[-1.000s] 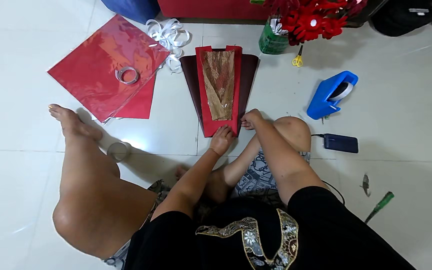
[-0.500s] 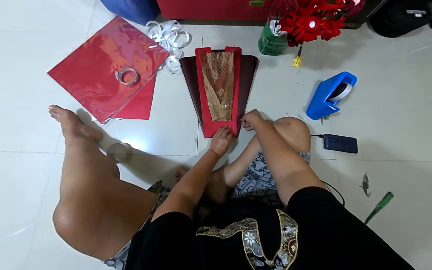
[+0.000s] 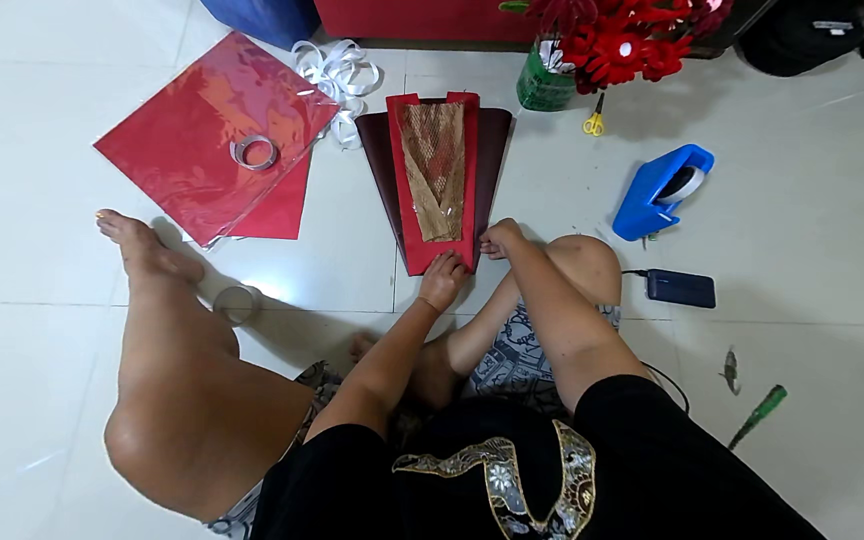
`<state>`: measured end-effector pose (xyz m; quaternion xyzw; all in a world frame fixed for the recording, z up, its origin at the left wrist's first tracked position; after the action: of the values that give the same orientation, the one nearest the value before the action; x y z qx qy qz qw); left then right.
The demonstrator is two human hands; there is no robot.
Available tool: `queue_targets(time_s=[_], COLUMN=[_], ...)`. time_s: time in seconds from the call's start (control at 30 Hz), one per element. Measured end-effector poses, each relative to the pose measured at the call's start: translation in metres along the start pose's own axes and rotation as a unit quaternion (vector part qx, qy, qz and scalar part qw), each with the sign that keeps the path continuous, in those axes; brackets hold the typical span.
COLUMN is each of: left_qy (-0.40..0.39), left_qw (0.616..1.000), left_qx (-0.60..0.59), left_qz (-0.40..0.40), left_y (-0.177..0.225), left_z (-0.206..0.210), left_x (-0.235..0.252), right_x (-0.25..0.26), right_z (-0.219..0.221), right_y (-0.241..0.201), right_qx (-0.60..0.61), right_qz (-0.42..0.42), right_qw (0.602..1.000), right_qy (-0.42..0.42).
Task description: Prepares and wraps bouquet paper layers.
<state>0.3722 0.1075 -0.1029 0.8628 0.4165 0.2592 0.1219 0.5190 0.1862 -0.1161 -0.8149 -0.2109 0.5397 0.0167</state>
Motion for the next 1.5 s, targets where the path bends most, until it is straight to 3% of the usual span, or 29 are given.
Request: queue_targets(time_s=[0.33, 1.5], left_qy=[0.028, 0.031], left_qw=[1.000, 0.999], left_qx=[0.006, -0.012], left_qz=[0.006, 0.012], left_y=[-0.002, 0.000], left_z=[0.002, 0.001], left_x=[-0.002, -0.004], right_x=[0.006, 0.000], right_z=[0.014, 0.018], right_y=[0.011, 0.012], right_qx=[-0.082, -0.072], right_qz=[-0.008, -0.027], right_qw=[0.996, 0.996], right_qy=[-0.029, -0.035])
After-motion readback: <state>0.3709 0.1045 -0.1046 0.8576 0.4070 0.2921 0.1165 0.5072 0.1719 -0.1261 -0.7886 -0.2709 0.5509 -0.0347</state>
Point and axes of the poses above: each hand's wrist, its own x-axis towards the middle knuckle, its own z-axis out of the palm, y = z × x, the point moved 9 cm from there along x, towards the middle knuckle, and after that the axes turned 9 degrees about z, right-handed, at the moved point
